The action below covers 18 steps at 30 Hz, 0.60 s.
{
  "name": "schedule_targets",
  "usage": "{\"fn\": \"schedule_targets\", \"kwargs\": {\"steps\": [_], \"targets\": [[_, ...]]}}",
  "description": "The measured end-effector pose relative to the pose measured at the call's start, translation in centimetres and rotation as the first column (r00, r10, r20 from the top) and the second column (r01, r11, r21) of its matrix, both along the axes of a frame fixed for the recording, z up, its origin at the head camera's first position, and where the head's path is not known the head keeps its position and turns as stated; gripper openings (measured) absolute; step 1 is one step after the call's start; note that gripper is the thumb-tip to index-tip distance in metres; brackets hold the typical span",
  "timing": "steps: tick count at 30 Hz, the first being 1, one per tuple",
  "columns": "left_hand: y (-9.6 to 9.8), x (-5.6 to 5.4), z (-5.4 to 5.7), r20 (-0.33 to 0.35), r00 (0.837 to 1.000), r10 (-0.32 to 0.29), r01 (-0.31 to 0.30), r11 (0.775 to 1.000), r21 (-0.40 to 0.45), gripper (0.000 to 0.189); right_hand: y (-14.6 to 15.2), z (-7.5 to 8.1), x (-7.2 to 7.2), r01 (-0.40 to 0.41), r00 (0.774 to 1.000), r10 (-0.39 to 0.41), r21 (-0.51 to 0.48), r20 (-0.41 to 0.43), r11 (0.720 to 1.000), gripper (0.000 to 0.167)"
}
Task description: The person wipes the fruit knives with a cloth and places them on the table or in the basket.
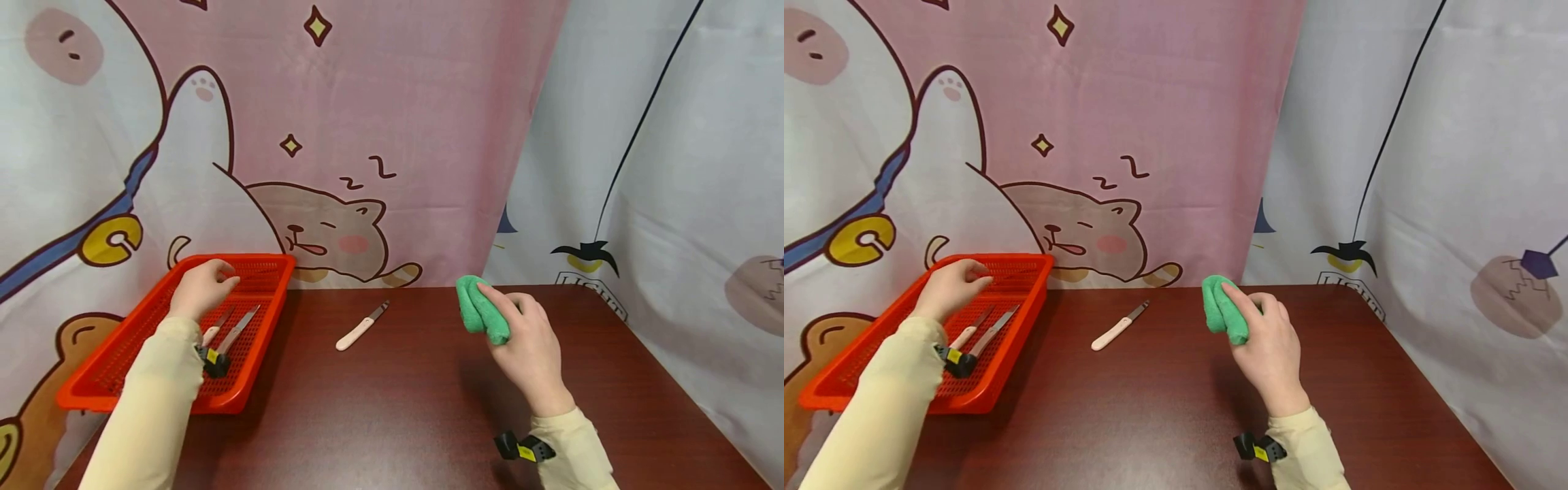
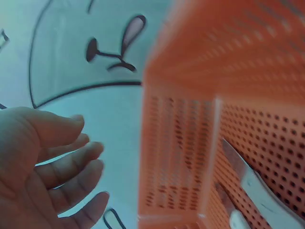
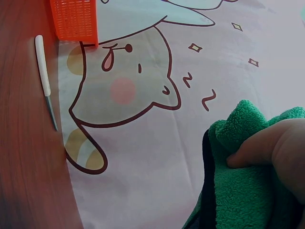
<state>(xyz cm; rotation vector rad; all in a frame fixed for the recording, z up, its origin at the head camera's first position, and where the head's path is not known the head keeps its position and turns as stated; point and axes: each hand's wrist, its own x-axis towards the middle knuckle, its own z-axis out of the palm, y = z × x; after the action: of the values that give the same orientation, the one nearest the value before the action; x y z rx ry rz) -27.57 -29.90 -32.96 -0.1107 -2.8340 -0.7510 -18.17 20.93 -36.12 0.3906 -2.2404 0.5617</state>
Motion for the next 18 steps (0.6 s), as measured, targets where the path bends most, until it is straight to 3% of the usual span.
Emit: {"fn": "schedule_targets", "kwargs": {"steps": [8,13,18], "targets": [[2.4,0.7,2.1,-0.194,0.981,-0.01,0.013,1.0,0.014,0.029,-0.1,0.0,0.0,-0.005,1.0,0.005,0.0,-0.002,1.0,0.078],[4.8,1.3,3.1,-0.25,0.968,-0.033,0.04,0.999,0.02,0.027,-0.1,0.0,0.0,-0.001,1.0,0.001,-0.002,0.003,1.0,0.078],[7.3,2.0,3.2,-0.268,0.96,-0.076,0.083,0.996,0.013,0.025,-0.1,-0.1,0.0,0.001,1.0,-0.001,-0.003,0.005,1.0,0.077]]}}
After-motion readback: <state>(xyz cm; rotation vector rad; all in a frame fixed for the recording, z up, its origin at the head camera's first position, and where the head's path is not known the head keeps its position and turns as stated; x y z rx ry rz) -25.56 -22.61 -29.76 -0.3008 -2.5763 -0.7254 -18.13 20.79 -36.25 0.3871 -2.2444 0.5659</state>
